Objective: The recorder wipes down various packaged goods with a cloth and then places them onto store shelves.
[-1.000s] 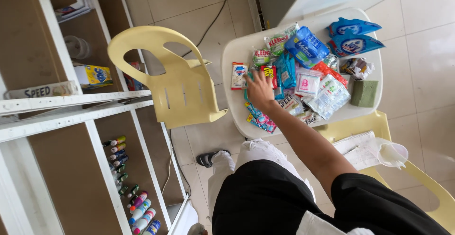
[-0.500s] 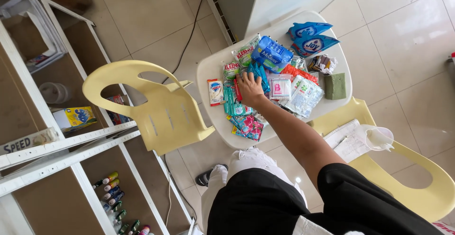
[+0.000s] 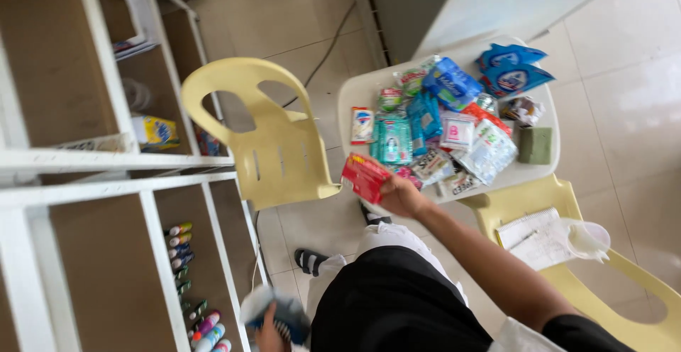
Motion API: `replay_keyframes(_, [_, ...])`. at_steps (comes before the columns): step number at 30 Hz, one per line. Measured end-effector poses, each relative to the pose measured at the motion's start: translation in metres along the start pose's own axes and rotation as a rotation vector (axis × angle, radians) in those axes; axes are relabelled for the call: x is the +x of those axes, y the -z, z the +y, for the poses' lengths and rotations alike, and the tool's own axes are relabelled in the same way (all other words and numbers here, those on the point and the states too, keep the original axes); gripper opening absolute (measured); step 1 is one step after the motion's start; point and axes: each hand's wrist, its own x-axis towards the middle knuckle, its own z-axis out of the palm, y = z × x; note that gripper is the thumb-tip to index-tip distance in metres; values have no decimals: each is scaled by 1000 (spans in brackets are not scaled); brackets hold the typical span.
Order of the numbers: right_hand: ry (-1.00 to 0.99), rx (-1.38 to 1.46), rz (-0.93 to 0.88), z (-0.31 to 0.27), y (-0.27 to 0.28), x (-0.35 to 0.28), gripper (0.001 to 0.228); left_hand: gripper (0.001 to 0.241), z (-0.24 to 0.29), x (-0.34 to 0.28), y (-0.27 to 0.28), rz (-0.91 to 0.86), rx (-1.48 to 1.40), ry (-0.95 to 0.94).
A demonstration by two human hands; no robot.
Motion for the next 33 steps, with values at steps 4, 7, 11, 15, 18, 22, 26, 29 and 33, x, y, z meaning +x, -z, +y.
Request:
replay_keyframes(4, [-112,109,-28,68,-108,-2,94,32,83,-132,-41,-212,-110,-215])
replay_keyframes(7, [-208,121,-112,123,-149,7,86,33,136,-204,-44,-352,239,-789])
replay_keyframes(11, [-205,-30,86,195,-185,13,69,50,157,-224,-23,-356,439,-1366])
replay_keyframes(15, [-157,-307,44,236,-240,32,74,80,162,-212,20,-383,576,-1643])
replay_keyframes(18, [-121,-237,68,264,-265,42,79,65,173,-202,57,-405,578,-1666])
replay_keyframes(22, [-91,-320,160,322,-275,38,86,59,183,-168,80,-143,452,-1738])
replay_keyframes(26, [-13,-236,229,351,-308,43,50,76,191,-156,112,-267,487,-1856])
replay_keyframes(29, [-18,-251,21,369,-281,41,81,76,204,-138,130,-261,498,-1875])
replay_keyframes(33, [-38,-147,-17,394,-251,38,65,92,212,-119,144,-335,464,-1903])
